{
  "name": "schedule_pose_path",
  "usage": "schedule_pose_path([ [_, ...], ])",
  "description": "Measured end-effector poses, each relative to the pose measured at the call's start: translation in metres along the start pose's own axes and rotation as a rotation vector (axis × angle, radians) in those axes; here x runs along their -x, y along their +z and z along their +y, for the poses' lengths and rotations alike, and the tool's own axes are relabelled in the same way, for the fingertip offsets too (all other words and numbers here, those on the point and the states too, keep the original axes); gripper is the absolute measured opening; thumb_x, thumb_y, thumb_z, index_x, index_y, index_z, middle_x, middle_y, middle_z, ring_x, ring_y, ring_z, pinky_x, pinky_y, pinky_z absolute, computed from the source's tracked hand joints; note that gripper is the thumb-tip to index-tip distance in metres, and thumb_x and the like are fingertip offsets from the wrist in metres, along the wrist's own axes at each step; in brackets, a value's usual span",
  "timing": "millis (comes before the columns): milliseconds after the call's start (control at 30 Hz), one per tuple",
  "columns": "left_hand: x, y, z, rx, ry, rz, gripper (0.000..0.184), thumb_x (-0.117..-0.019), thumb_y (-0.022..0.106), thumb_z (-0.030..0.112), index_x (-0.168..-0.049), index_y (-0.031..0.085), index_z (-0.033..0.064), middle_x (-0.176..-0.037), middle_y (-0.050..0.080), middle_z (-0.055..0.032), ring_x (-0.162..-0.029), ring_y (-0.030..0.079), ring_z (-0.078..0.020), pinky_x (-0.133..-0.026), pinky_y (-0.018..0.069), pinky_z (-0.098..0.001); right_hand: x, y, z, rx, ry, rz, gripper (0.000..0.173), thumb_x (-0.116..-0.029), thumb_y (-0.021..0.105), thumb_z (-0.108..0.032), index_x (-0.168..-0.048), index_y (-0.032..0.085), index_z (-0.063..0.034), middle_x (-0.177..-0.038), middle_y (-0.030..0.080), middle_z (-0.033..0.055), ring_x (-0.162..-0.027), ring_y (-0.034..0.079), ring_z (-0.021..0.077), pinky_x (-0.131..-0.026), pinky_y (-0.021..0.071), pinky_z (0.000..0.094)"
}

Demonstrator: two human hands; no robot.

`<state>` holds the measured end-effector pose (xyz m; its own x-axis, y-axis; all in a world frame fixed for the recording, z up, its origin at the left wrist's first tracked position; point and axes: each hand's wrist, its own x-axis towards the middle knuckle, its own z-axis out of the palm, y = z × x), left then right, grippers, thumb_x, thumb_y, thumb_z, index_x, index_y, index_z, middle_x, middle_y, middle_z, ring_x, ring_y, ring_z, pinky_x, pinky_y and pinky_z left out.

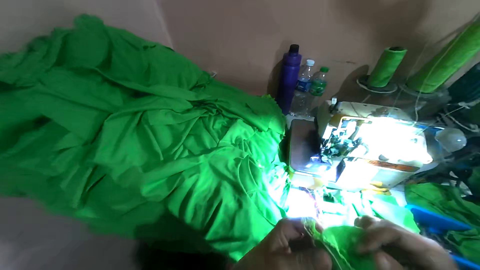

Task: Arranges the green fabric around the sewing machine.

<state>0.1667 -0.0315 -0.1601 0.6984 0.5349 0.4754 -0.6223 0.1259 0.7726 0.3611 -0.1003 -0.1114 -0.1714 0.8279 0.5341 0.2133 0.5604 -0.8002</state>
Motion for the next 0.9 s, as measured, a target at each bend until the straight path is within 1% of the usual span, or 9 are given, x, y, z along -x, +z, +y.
schedule_pose_path([
  [100,-0.016,0.007,0.004,-0.304,0.063,0.123,0.011,-0.1014,0.060,0.023,-0.109,0.065,0.0161,-0.102,0.070,0.0176,-0.096,0.063,0.0100,-0.085,0.0537,-0.0145,0.012,-0.006,0.016,0.222,0.055,0.091,0.034,-0.1085,0.047,-0.029,-0.111,0.069,-0.0035,-0.124,0.066,0.0042,-0.124,0.054,-0.0005,-0.105,0.0446,0.0186],
  [233,-0.028,0.013,-0.005,-0.567,0.156,0.235,0.009,-0.0975,0.063,0.007,-0.099,0.064,-0.0013,-0.093,0.069,0.0061,-0.091,0.063,0.0078,-0.083,0.0534,-0.0149,0.010,0.000,0.009,0.219,0.027,0.175,0.042,-0.1085,0.045,-0.038,-0.111,0.069,-0.0028,-0.114,0.071,0.0003,-0.112,0.059,-0.0057,-0.098,0.0482,0.0168],
  [300,-0.029,0.013,-0.010,-0.570,0.175,0.269,0.007,-0.0964,0.064,0.005,-0.101,0.065,-0.0003,-0.096,0.069,0.0063,-0.094,0.063,0.0072,-0.086,0.0542,-0.0159,0.006,0.008,0.006,0.232,0.009,0.235,0.023,-0.1014,0.061,-0.019,-0.104,0.070,0.0020,-0.099,0.073,0.0024,-0.099,0.063,-0.0063,-0.091,0.0505,0.0132],
  [433,-0.028,0.010,-0.019,-0.496,0.146,0.406,0.007,-0.0926,0.069,0.008,-0.099,0.070,0.0073,-0.101,0.068,0.0116,-0.099,0.061,0.0067,-0.090,0.0530,-0.0166,0.000,0.013,0.009,0.274,0.031,0.280,0.011,-0.0929,0.067,-0.004,-0.092,0.070,0.0064,-0.084,0.072,0.0061,-0.083,0.063,-0.0061,-0.081,0.0500,0.0100],
  [567,-0.034,-0.003,-0.025,-0.434,0.072,0.269,0.052,-0.0970,0.064,0.037,-0.125,0.049,-0.0042,-0.121,0.059,0.0055,-0.117,0.055,0.0022,-0.102,0.0474,-0.0215,-0.006,0.015,0.011,0.242,0.024,0.270,0.011,-0.0932,0.065,-0.003,-0.090,0.068,0.0070,-0.084,0.072,0.0060,-0.083,0.063,-0.0069,-0.080,0.0498,0.0096],
  [633,-0.033,0.000,-0.023,-0.320,-0.018,0.252,0.051,-0.0974,0.064,0.031,-0.130,0.049,-0.0042,-0.121,0.063,0.0115,-0.115,0.056,0.0068,-0.103,0.0467,-0.0204,-0.010,0.015,0.011,0.207,0.025,0.281,0.010,-0.0946,0.064,-0.003,-0.092,0.067,0.0067,-0.088,0.074,0.0039,-0.084,0.063,-0.0088,-0.080,0.0506,0.0093],
  [733,-0.033,0.005,-0.025,-0.165,-0.128,0.347,0.019,-0.1004,0.056,0.007,-0.119,0.052,0.0076,-0.105,0.065,0.0167,-0.101,0.061,0.0077,-0.093,0.0513,-0.0196,-0.012,0.012,0.013,0.194,0.030,0.346,0.009,-0.0957,0.064,-0.004,-0.093,0.066,0.0042,-0.085,0.072,-0.0005,-0.081,0.062,-0.0096,-0.076,0.0501,0.0089],
  [833,-0.038,0.003,-0.021,-0.130,-0.196,0.415,0.019,-0.1015,0.050,0.002,-0.109,0.059,0.0171,-0.096,0.067,0.0172,-0.091,0.064,0.0056,-0.085,0.0549,-0.0204,-0.012,0.013,0.018,0.148,0.067,0.460,0.005,-0.0955,0.061,0.002,-0.099,0.064,0.0004,-0.085,0.069,-0.0104,-0.079,0.061,-0.0120,-0.075,0.0523,0.0089],
  [900,-0.047,-0.001,-0.017,-0.329,-0.115,0.412,0.015,-0.1021,0.048,0.003,-0.103,0.059,0.0132,-0.088,0.063,0.0167,-0.082,0.061,0.0092,-0.076,0.0525,-0.0144,-0.015,0.013,0.022,0.121,0.098,0.509,0.013,-0.0948,0.056,0.006,-0.104,0.057,-0.0033,-0.081,0.065,-0.0154,-0.073,0.060,-0.0124,-0.068,0.0527,0.0094],
])
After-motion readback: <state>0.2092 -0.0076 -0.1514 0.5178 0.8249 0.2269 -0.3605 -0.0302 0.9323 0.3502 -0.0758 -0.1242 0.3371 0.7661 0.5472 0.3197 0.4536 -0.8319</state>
